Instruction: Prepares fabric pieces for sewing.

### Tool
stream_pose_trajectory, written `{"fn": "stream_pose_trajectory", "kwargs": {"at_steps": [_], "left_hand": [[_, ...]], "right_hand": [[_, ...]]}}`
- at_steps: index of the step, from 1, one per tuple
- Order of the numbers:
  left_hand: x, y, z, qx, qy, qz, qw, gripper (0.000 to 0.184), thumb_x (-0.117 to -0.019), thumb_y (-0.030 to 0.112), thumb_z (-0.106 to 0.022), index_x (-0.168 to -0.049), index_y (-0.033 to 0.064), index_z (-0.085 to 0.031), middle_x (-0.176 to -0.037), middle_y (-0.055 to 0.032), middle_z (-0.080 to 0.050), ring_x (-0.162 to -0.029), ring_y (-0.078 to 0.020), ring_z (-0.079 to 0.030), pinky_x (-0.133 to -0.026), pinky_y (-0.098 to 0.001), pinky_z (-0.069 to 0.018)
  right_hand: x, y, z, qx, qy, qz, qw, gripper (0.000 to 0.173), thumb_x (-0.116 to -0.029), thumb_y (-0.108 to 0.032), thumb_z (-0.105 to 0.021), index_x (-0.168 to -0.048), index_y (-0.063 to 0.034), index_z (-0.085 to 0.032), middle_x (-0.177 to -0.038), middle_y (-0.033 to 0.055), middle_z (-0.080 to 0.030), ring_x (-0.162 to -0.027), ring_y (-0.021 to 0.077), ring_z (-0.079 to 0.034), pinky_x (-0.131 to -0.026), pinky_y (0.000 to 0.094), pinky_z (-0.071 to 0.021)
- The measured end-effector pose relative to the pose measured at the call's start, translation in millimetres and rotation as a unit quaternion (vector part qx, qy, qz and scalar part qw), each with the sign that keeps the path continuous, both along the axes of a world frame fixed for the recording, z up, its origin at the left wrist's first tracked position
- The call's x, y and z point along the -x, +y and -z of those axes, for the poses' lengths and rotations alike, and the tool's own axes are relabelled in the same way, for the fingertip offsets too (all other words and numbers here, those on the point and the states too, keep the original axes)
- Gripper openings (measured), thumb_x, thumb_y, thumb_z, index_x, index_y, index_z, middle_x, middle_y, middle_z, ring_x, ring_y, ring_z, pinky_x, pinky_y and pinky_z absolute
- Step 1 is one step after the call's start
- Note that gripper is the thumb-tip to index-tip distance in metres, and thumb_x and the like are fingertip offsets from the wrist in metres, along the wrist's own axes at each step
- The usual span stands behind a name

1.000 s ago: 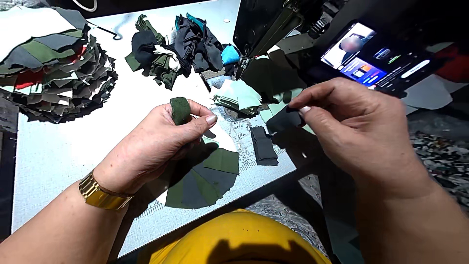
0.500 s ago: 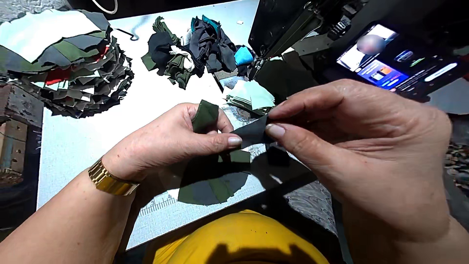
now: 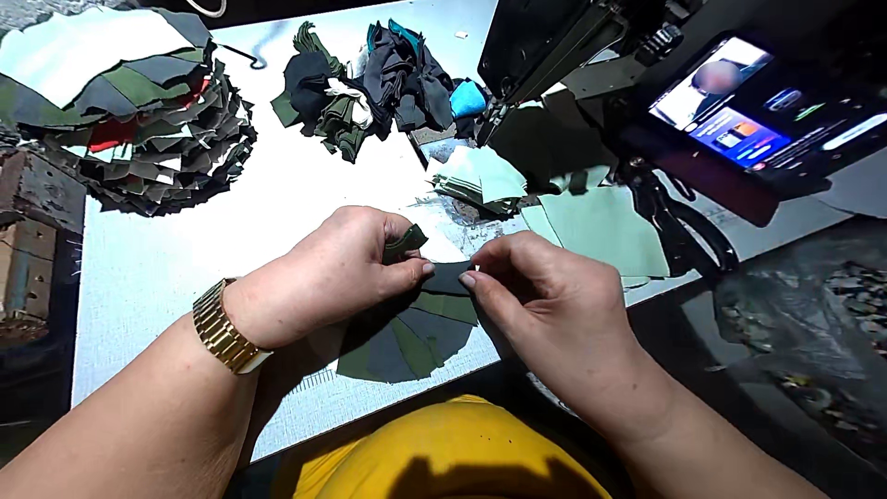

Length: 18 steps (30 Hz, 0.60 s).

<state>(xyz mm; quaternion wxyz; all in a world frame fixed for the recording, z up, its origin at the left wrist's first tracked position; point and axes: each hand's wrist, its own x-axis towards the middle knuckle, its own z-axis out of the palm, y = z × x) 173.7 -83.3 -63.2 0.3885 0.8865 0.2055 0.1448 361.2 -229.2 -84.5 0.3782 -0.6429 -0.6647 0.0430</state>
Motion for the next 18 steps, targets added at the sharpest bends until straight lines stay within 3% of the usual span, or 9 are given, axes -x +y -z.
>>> {"fn": "stream_pose_trajectory", "kwargs": {"at_steps": [6, 12, 18], "left_hand": [[-3, -7, -1, -0.111, 0.082, -0.03, 0.99, 0.016, -0.0938, 0.027, -0.074, -0.082, 0.0193, -0.067, -0.068, 0.0095, -0.063, -0.061, -0.0006, -0.058, -0.055, -0.0233, -0.0479], [-3, -8, -1, -0.11, 0.068, -0.03, 0.991, 0.014, -0.0938, 0.024, -0.073, -0.083, 0.0178, -0.067, -0.067, 0.0088, -0.061, -0.06, -0.0001, -0.056, -0.054, -0.0212, -0.0456], [-3, -8, -1, -0.102, 0.062, -0.031, 0.992, 0.013, -0.0927, 0.022, -0.075, -0.084, 0.0168, -0.067, -0.069, 0.0087, -0.064, -0.061, 0.0008, -0.058, -0.054, -0.0193, -0.0473]], "right_hand": [[-3, 4, -3, 0.013, -0.096, -0.009, 0.995, 0.011, -0.0954, -0.018, -0.068, -0.097, -0.0073, -0.068, -0.082, 0.0014, -0.061, -0.071, 0.01, -0.059, -0.062, 0.0247, -0.0494], [-16, 5, -14, -0.031, -0.05, -0.034, 0.998, 0.009, -0.0961, -0.01, -0.066, -0.098, -0.0054, -0.074, -0.09, 0.0028, -0.064, -0.08, 0.0055, -0.061, -0.069, 0.0174, -0.052], [-10, 4, -3, -0.015, -0.119, -0.142, 0.983, 0.018, -0.0942, -0.003, -0.062, -0.102, -0.0055, -0.078, -0.099, 0.0066, -0.066, -0.092, 0.0191, -0.062, -0.075, 0.031, -0.0531]]}}
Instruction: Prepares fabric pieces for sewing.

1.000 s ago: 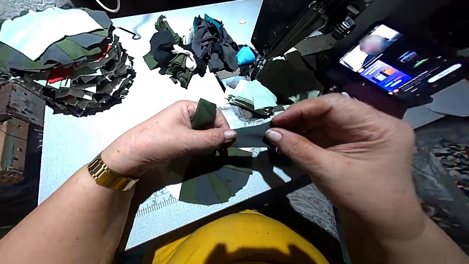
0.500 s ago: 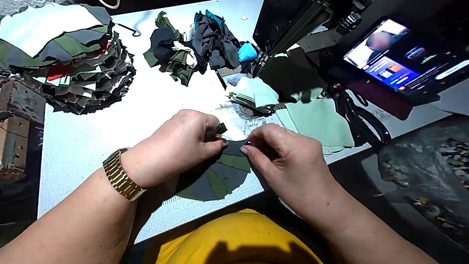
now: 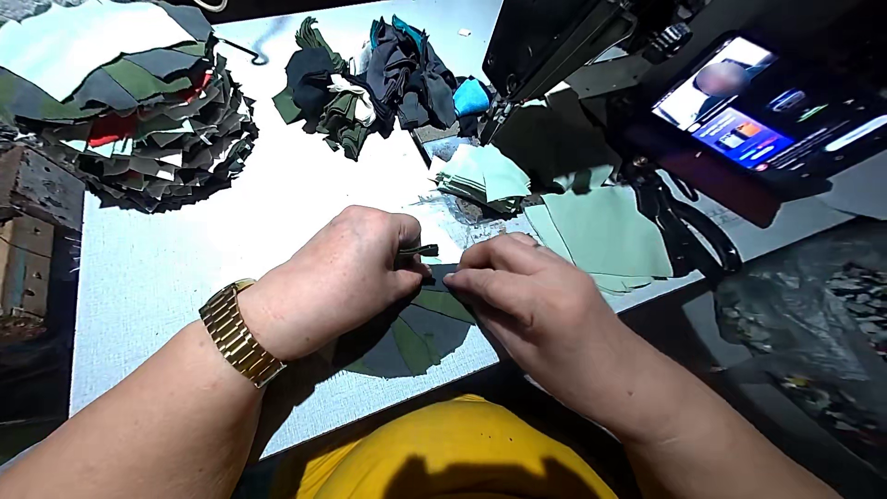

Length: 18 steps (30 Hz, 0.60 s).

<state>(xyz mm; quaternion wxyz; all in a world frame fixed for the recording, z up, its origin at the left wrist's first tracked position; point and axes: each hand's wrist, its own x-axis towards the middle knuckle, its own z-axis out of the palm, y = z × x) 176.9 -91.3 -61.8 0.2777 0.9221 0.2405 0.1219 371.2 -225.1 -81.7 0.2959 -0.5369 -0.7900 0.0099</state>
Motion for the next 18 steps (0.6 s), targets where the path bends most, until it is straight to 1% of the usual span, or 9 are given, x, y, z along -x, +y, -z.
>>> {"fn": "stream_pose_trajectory", "kwargs": {"at_steps": [2, 5, 8, 10, 11, 13, 15, 17, 18], "left_hand": [[0, 0, -1, 0.002, 0.001, -0.002, 1.0, 0.013, -0.0913, 0.022, -0.077, -0.085, 0.0161, -0.067, -0.07, 0.008, -0.064, -0.061, 0.0002, -0.058, -0.055, -0.0195, -0.0474], [1, 1, -1, -0.01, 0.007, -0.001, 1.0, 0.013, -0.0902, 0.023, -0.078, -0.088, 0.0168, -0.067, -0.072, 0.0078, -0.064, -0.063, -0.001, -0.06, -0.057, -0.0213, -0.0495], [2, 2, 1, -0.042, -0.002, -0.013, 0.999, 0.014, -0.0888, 0.024, -0.079, -0.091, 0.0186, -0.067, -0.073, 0.0084, -0.064, -0.064, -0.0026, -0.06, -0.057, -0.0246, -0.0508], [2, 3, 1, -0.051, -0.031, -0.025, 0.998, 0.011, -0.0898, 0.023, -0.077, -0.093, 0.0182, -0.067, -0.073, 0.0084, -0.064, -0.064, -0.0024, -0.059, -0.057, -0.0246, -0.0502], [3, 4, 0, -0.043, -0.058, -0.031, 0.997, 0.01, -0.0902, 0.021, -0.076, -0.094, 0.017, -0.068, -0.074, 0.008, -0.065, -0.063, -0.0014, -0.059, -0.056, -0.0231, -0.0501], [3, 7, -2, 0.02, -0.124, -0.041, 0.991, 0.007, -0.0913, 0.016, -0.075, -0.094, 0.0134, -0.069, -0.077, 0.0071, -0.068, -0.062, 0.0015, -0.06, -0.057, -0.0171, -0.0505], [3, 9, -5, 0.144, -0.184, -0.062, 0.97, 0.005, -0.0961, 0.014, -0.069, -0.094, 0.011, -0.068, -0.071, 0.006, -0.062, -0.055, 0.0006, -0.053, -0.051, -0.015, -0.044], [3, 7, -10, 0.299, -0.223, -0.098, 0.922, 0.012, -0.1016, 0.014, -0.063, -0.091, 0.0085, -0.064, -0.061, 0.0028, -0.052, -0.046, -0.0022, -0.042, -0.043, -0.0152, -0.035], [3, 5, -13, 0.35, -0.228, -0.115, 0.901, 0.016, -0.1039, 0.015, -0.059, -0.089, 0.0095, -0.062, -0.059, 0.0031, -0.049, -0.044, -0.0017, -0.039, -0.04, -0.0142, -0.0321]], "right_hand": [[3, -2, 1, 0.0, -0.03, -0.004, 1.0, 0.02, -0.0932, -0.003, -0.06, -0.103, -0.0048, -0.078, -0.096, 0.0071, -0.065, -0.088, 0.0204, -0.06, -0.071, 0.0311, -0.0507], [9, -9, -3, 0.019, -0.06, -0.003, 0.998, 0.021, -0.0941, -0.009, -0.059, -0.104, -0.0053, -0.077, -0.091, 0.0058, -0.061, -0.083, 0.0199, -0.058, -0.065, 0.03, -0.0485], [7, -16, -9, 0.051, -0.033, -0.014, 0.998, 0.025, -0.0984, -0.019, -0.057, -0.107, -0.0118, -0.078, -0.094, -0.0004, -0.061, -0.087, 0.0138, -0.057, -0.07, 0.0265, -0.0477], [-2, -21, -18, 0.051, 0.016, -0.011, 0.999, 0.025, -0.0996, -0.017, -0.057, -0.111, -0.0117, -0.078, -0.098, -0.0014, -0.064, -0.092, 0.0105, -0.06, -0.076, 0.0251, -0.0507], [-8, -23, -23, 0.037, 0.031, 0.004, 0.999, 0.024, -0.0989, -0.015, -0.057, -0.11, -0.0099, -0.078, -0.099, -0.0003, -0.065, -0.092, 0.0094, -0.061, -0.077, 0.024, -0.0525], [-22, -26, -31, 0.007, 0.045, 0.047, 0.998, 0.02, -0.0971, -0.012, -0.061, -0.107, -0.006, -0.077, -0.101, 0.0029, -0.067, -0.092, 0.0073, -0.064, -0.079, 0.0215, -0.0553], [-37, -31, -34, -0.003, 0.046, 0.085, 0.995, 0.018, -0.0954, -0.013, -0.063, -0.105, -0.0055, -0.077, -0.104, 0.0037, -0.068, -0.093, 0.0053, -0.065, -0.08, 0.0184, -0.0556], [-48, -35, -33, 0.004, 0.043, 0.1, 0.994, 0.016, -0.0949, -0.015, -0.065, -0.102, -0.0074, -0.077, -0.104, 0.0019, -0.067, -0.092, 0.0034, -0.064, -0.078, 0.0155, -0.0546], [-51, -36, -32, 0.011, 0.042, 0.095, 0.995, 0.016, -0.0943, -0.016, -0.065, -0.1, -0.0079, -0.077, -0.103, 0.0014, -0.068, -0.092, 0.0029, -0.064, -0.077, 0.0148, -0.0542]]}}
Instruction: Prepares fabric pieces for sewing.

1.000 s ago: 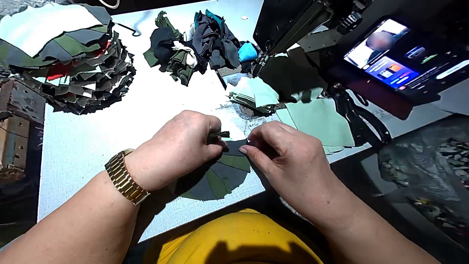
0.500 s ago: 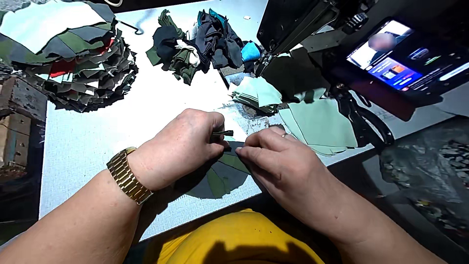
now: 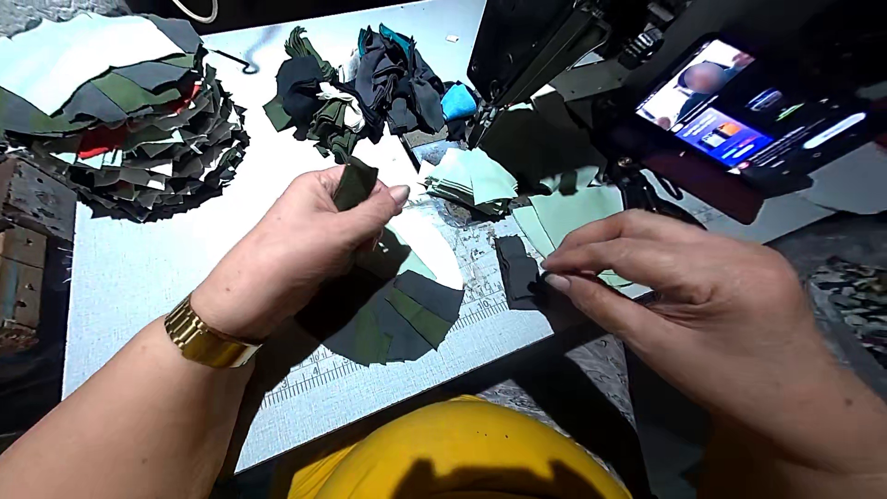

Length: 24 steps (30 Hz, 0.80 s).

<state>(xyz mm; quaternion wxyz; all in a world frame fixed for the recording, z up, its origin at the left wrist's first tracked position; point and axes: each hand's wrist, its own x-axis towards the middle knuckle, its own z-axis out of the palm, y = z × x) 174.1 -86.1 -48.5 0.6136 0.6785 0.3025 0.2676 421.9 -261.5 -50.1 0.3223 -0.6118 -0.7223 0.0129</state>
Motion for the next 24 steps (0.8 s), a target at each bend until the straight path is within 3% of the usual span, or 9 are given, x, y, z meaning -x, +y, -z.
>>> {"fn": "stream_pose_trajectory", "kwargs": {"at_steps": [4, 11, 24], "left_hand": [[-1, -2, -2, 0.067, 0.001, -0.004, 0.998, 0.019, -0.1066, 0.018, -0.055, -0.092, 0.0088, -0.064, -0.059, 0.0027, -0.049, -0.043, -0.0008, -0.037, -0.039, -0.0129, -0.0306], [0, -2, -2, 0.068, 0.003, 0.005, 0.998, 0.019, -0.1069, 0.018, -0.054, -0.094, 0.0087, -0.065, -0.059, 0.0027, -0.049, -0.043, -0.0008, -0.037, -0.039, -0.0127, -0.0306], [1, -1, -3, 0.061, 0.0, 0.003, 0.998, 0.019, -0.1067, 0.015, -0.054, -0.094, 0.0076, -0.065, -0.06, 0.0023, -0.049, -0.044, -0.0011, -0.038, -0.04, -0.0129, -0.0316]], "right_hand": [[-4, -2, 9, 0.031, -0.001, -0.044, 0.999, 0.014, -0.0916, -0.016, -0.067, -0.098, -0.0097, -0.078, -0.105, -0.0001, -0.069, -0.092, 0.0029, -0.066, -0.077, 0.0154, -0.0563], [-3, 1, 19, 0.031, -0.012, -0.048, 0.998, 0.016, -0.0918, -0.019, -0.068, -0.101, -0.0095, -0.077, -0.105, 0.0005, -0.069, -0.094, 0.0048, -0.066, -0.08, 0.0164, -0.0562], [-4, 5, 23, 0.025, -0.009, -0.047, 0.999, 0.014, -0.0939, -0.01, -0.062, -0.095, -0.0063, -0.076, -0.103, 0.0031, -0.067, -0.09, 0.0038, -0.065, -0.078, 0.0139, -0.0547]]}}
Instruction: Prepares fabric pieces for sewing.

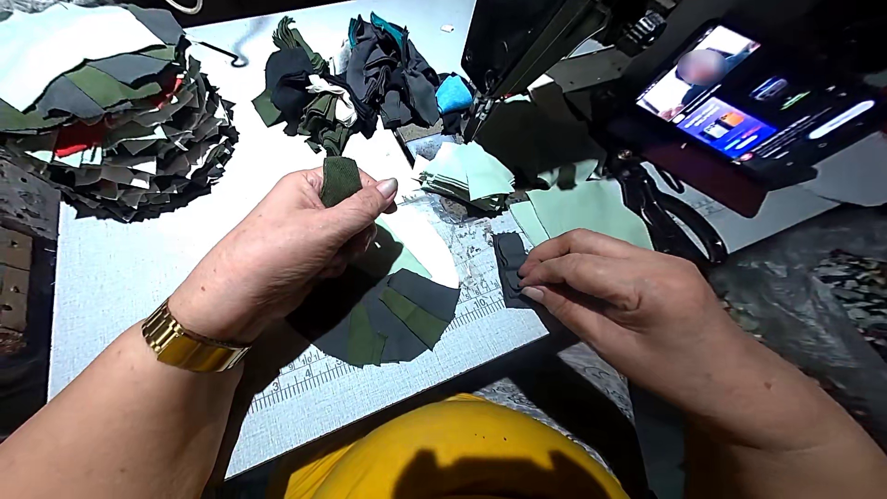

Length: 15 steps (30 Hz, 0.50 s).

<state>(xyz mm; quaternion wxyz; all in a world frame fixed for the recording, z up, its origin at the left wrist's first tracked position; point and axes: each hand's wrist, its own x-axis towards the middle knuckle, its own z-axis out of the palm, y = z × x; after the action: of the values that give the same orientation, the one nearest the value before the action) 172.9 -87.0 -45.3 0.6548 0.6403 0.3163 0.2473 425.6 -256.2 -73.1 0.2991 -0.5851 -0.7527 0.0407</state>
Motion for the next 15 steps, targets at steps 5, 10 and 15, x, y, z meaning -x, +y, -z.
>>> {"fn": "stream_pose_trajectory", "kwargs": {"at_steps": [5, 10, 15], "left_hand": [[0.0, -0.8, -0.3, -0.004, 0.002, 0.002, 1.0, 0.019, -0.1067, 0.016, -0.054, -0.092, 0.0091, -0.065, -0.058, 0.0031, -0.048, -0.043, -0.0007, -0.037, -0.039, -0.0131, -0.0309], [0.1, -1.4, 1.1, -0.016, -0.004, 0.011, 1.0, 0.018, -0.1057, 0.015, -0.055, -0.092, 0.0086, -0.065, -0.059, 0.0017, -0.049, -0.044, -0.0019, -0.037, -0.039, -0.0138, -0.0309], [-0.8, -2.0, -1.2, 0.009, -0.005, -0.001, 1.0, 0.019, -0.1073, 0.019, -0.053, -0.098, 0.0081, -0.066, -0.06, 0.0024, -0.049, -0.043, -0.0012, -0.037, -0.039, -0.0133, -0.0309]], "right_hand": [[-1.5, 1.9, 0.7, 0.003, 0.019, 0.009, 1.0, 0.015, -0.0968, -0.011, -0.057, -0.098, -0.0068, -0.071, -0.098, 0.0012, -0.067, -0.089, 0.0043, -0.064, -0.078, 0.0174, -0.0554], [-2.1, 5.2, 0.2, -0.015, 0.015, 0.064, 0.998, 0.013, -0.0992, -0.011, -0.058, -0.1, -0.0058, -0.069, -0.089, 0.0003, -0.066, -0.079, 0.0011, -0.061, -0.071, 0.0144, -0.0515], [-1.4, 6.2, -1.8, -0.021, 0.026, 0.053, 0.998, 0.014, -0.0968, -0.009, -0.06, -0.105, -0.0046, -0.072, -0.096, 0.0023, -0.069, -0.087, 0.0032, -0.065, -0.079, 0.016, -0.0548]]}}
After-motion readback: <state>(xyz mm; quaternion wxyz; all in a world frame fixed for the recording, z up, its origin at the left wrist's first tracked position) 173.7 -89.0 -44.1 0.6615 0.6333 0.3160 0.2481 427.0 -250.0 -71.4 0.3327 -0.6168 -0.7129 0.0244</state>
